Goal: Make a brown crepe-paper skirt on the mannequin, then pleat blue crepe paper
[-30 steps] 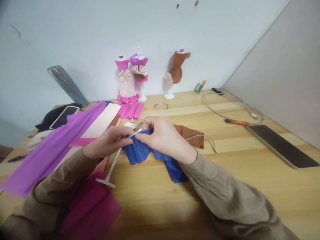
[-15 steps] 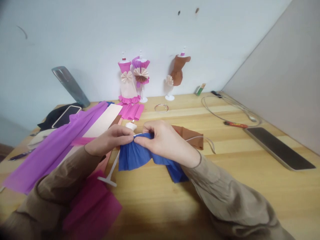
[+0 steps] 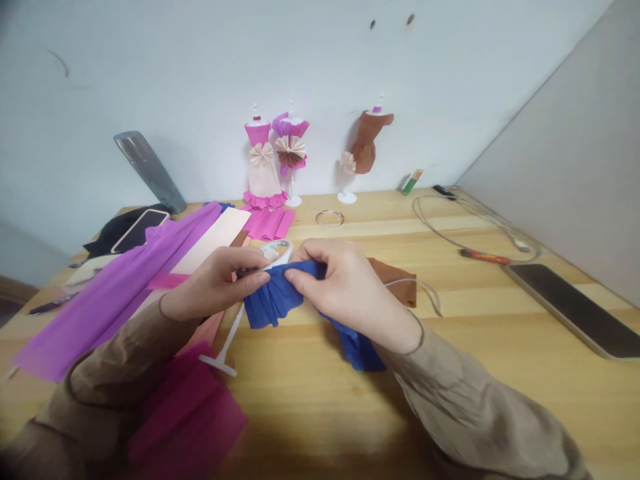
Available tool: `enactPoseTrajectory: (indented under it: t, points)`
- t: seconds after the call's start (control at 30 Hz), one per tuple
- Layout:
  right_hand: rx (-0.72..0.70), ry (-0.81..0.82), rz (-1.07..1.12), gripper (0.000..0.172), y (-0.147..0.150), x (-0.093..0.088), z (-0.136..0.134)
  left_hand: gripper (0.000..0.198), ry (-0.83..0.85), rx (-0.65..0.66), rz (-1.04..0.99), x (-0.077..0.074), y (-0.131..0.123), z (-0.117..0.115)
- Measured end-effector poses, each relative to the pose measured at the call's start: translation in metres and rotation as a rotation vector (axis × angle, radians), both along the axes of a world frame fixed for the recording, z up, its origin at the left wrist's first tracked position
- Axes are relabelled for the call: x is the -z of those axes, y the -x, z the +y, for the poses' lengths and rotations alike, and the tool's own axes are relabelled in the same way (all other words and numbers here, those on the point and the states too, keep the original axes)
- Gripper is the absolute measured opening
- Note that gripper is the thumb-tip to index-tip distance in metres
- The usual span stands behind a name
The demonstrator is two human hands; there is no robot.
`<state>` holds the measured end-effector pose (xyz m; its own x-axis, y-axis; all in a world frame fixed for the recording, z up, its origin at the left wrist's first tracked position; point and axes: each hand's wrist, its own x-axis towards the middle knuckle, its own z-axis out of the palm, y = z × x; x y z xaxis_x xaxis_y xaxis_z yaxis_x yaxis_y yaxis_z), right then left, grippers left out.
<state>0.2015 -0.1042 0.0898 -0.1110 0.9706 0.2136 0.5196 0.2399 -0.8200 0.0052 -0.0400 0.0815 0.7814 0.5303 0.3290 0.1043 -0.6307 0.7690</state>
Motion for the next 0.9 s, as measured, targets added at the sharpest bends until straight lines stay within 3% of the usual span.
enactPoseTrajectory:
  t: [0.33,0.67,0.8,0.9]
  points:
    - [-0.031,-0.128,-0.016,0.011,0.0097,-0.0006,-0.0088,0.027,-0.183,-0.05,0.004,0.0027,0.0001,0.0003]
    - [-0.076,-0.008,0.112,0.013,0.0098,-0.0016,-0.0072,0.045,-0.098,-0.004,-0.031,0.0059,-0.0012,0.0024]
    - [-0.035,-0.049,0.118,0.012,0.007,-0.0001,-0.0051,0.043,-0.078,0.003,-0.036,0.0066,-0.0013,0.0043]
    - [0.017,-0.084,0.106,0.01,0.0031,0.0008,-0.003,0.041,0.032,0.022,-0.044,0.0055,-0.0001,0.0053]
